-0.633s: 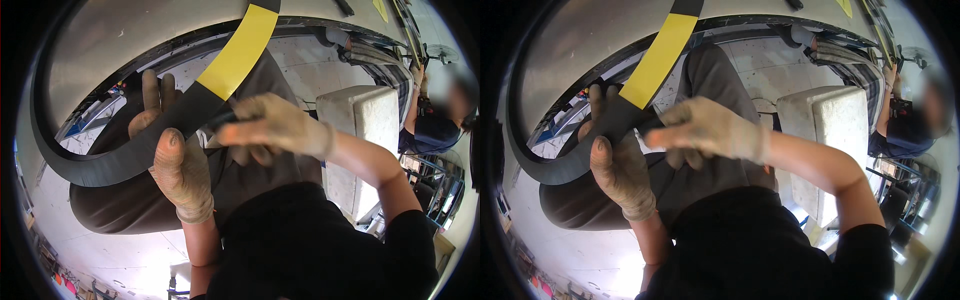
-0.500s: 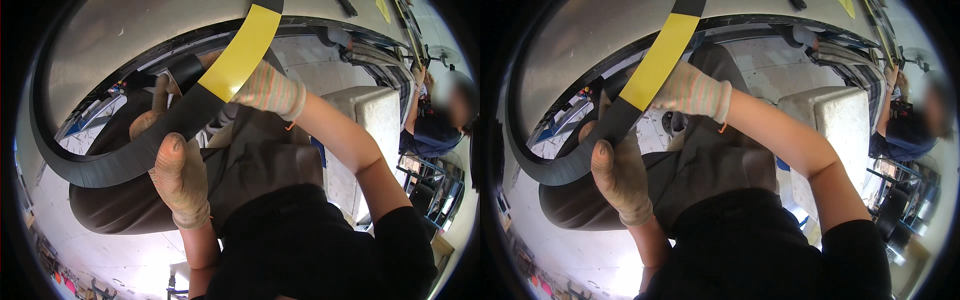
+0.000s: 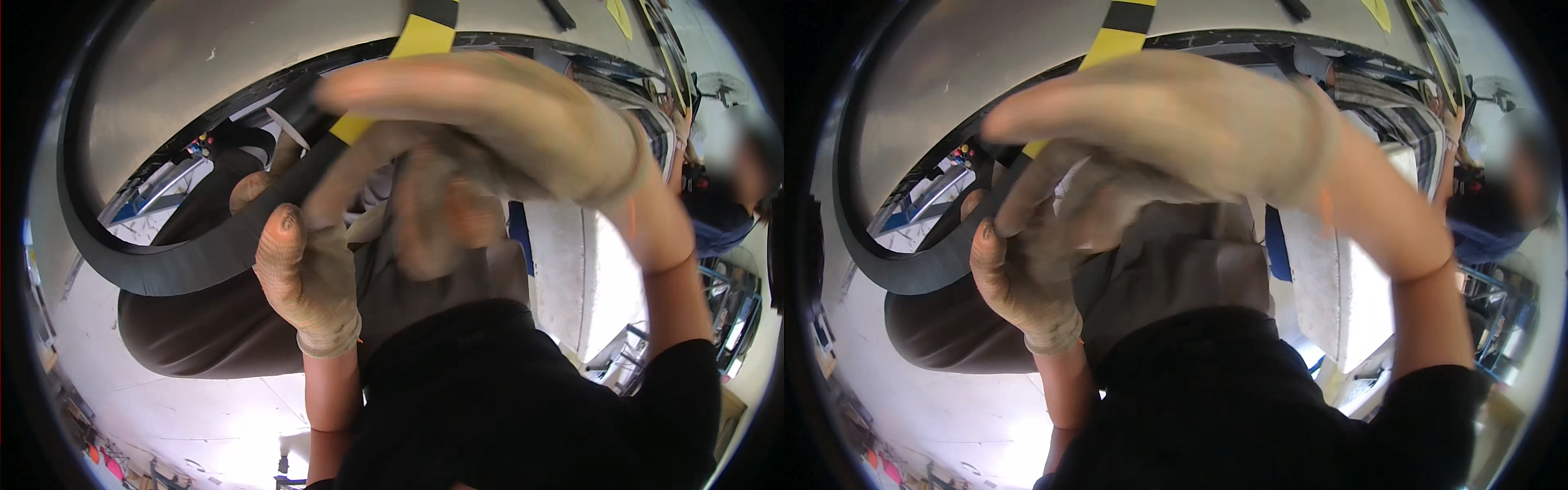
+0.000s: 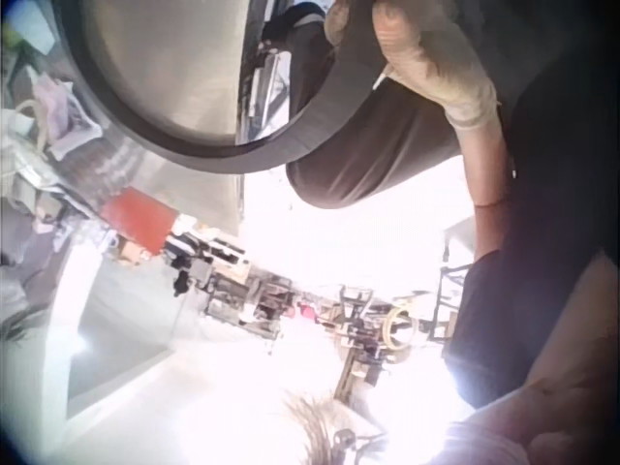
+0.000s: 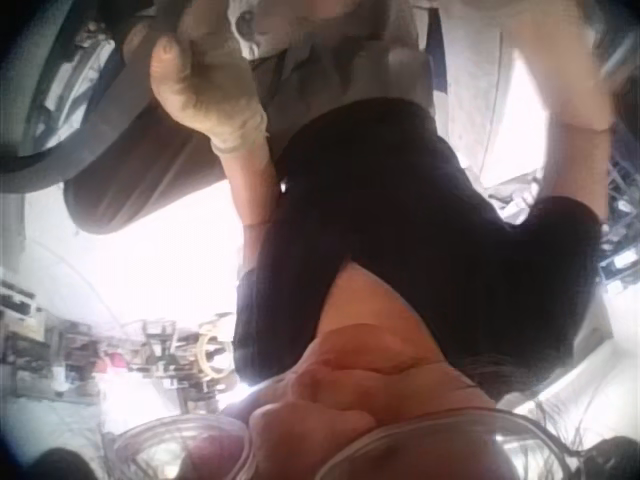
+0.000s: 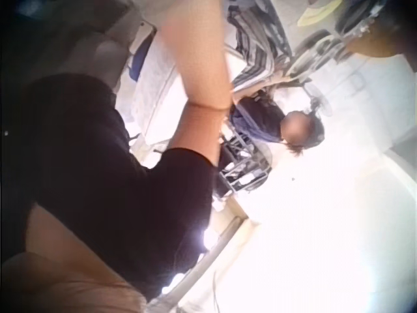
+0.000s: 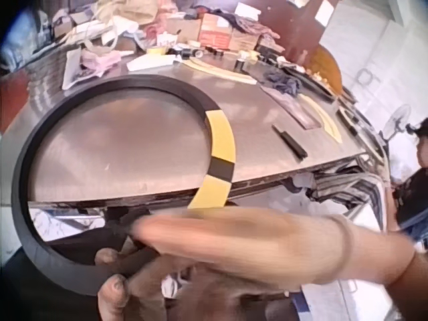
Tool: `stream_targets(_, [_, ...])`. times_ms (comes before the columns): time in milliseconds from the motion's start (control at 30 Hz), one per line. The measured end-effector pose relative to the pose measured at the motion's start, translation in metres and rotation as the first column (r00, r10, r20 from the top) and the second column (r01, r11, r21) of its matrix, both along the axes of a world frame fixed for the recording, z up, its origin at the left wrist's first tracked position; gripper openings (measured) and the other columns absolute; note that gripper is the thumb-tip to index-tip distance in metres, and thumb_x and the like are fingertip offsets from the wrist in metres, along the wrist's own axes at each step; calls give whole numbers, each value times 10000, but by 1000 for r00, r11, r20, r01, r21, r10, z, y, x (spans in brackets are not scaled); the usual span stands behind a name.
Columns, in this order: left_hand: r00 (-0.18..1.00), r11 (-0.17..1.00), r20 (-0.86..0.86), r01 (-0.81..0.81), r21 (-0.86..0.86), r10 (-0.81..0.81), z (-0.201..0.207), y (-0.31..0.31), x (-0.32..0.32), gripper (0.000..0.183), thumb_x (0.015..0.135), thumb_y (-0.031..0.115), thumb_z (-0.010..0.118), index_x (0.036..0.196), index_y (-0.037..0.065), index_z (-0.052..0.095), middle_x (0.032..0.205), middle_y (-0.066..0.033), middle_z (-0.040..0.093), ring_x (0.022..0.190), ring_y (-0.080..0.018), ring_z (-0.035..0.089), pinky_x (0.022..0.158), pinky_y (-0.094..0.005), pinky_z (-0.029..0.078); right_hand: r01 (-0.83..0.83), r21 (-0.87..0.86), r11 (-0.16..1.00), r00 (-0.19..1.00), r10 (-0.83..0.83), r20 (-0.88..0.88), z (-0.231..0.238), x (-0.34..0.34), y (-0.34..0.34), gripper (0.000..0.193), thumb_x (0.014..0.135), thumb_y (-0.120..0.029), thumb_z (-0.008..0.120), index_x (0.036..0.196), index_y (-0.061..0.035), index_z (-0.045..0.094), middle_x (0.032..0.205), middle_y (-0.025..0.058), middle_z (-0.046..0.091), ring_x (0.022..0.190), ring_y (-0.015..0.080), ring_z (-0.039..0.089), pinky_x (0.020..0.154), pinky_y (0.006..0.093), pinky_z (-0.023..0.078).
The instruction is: Manually applying black electrical tape in strips to a yellow plastic ring on a workbench.
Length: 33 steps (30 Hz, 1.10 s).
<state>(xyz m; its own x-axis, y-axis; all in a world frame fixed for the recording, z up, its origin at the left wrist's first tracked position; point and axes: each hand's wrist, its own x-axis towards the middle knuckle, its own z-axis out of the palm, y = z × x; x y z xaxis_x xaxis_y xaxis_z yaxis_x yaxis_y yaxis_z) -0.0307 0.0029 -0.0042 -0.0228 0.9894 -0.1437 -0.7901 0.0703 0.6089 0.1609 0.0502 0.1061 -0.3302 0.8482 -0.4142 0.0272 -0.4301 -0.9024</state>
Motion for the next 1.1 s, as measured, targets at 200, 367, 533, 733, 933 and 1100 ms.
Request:
stream_targets(200, [999, 988, 21, -46, 145, 43, -4, 11, -18, 445, 905, 201, 667, 1289, -5, 576, 1370, -197, 549, 1284, -302, 520, 1141, -493, 356, -318, -84, 944, 855, 247, -456, 0, 2, 24, 233, 933, -182, 682, 1074, 0, 653, 854, 54, 717, 638, 125, 658, 599, 215, 541])
stream_targets(367, [992, 966, -123, 44, 254, -13, 2, 24, -8, 446, 856, 249, 736, 1260, 121, 598, 1533, -241, 387, 1418, -435, 365, 1201, -558, 197, -8, -325, 946, 992, 49, 119, -21, -8, -53, 388, 932, -417, 670, 955, -30, 675, 597, 50, 641, 441, 67, 538, 389, 202, 379])
stream_targets(533, [990, 971, -138, 63, 229, -31, -13, 23, -15, 465, 838, 289, 757, 1250, 140, 600, 1540, -233, 376, 1437, -401, 340, 1200, -557, 196, -110, 255, 961, 989, 80, 128, -117, -10, 20, 354, 812, -321, 775, 939, 4, 717, 737, 49, 707, 595, 131, 629, 577, 284, 504])
stream_targets(733, [995, 994, 38, 91, 66, -94, -2, 10, 3, 500, 879, 339, 711, 1278, 76, 562, 1428, -192, 486, 1365, -313, 418, 1200, -492, 231, 46, 636, 770, 987, 64, -148, -143, -4, 20, 542, 910, -243, 666, 1368, 13, 527, 1272, 163, 628, 1113, 244, 637, 962, 334, 487])
stream_targets(933, [1000, 999, -31, 6, 39, -5, 12, 5, 28, 468, 948, 266, 623, 1330, 16, 520, 1357, -161, 533, 1322, -267, 468, 1172, -451, 307, -170, 83, 982, 933, 187, -307, -48, 66, -5, 447, 992, -271, 528, 1306, 45, 571, 983, 170, 687, 787, 193, 710, 594, 242, 528])
stream_targets(1100, [995, 995, 32, 94, 36, -95, 14, 8, 25, 449, 948, 204, 620, 1337, 6, 514, 1361, -146, 550, 1293, -253, 510, 1155, -445, 343, -151, 152, 977, 989, 149, 28, -10, 12, 23, 545, 1029, -398, 431, 1333, 39, 548, 861, 197, 722, 611, 147, 702, 481, 186, 489])
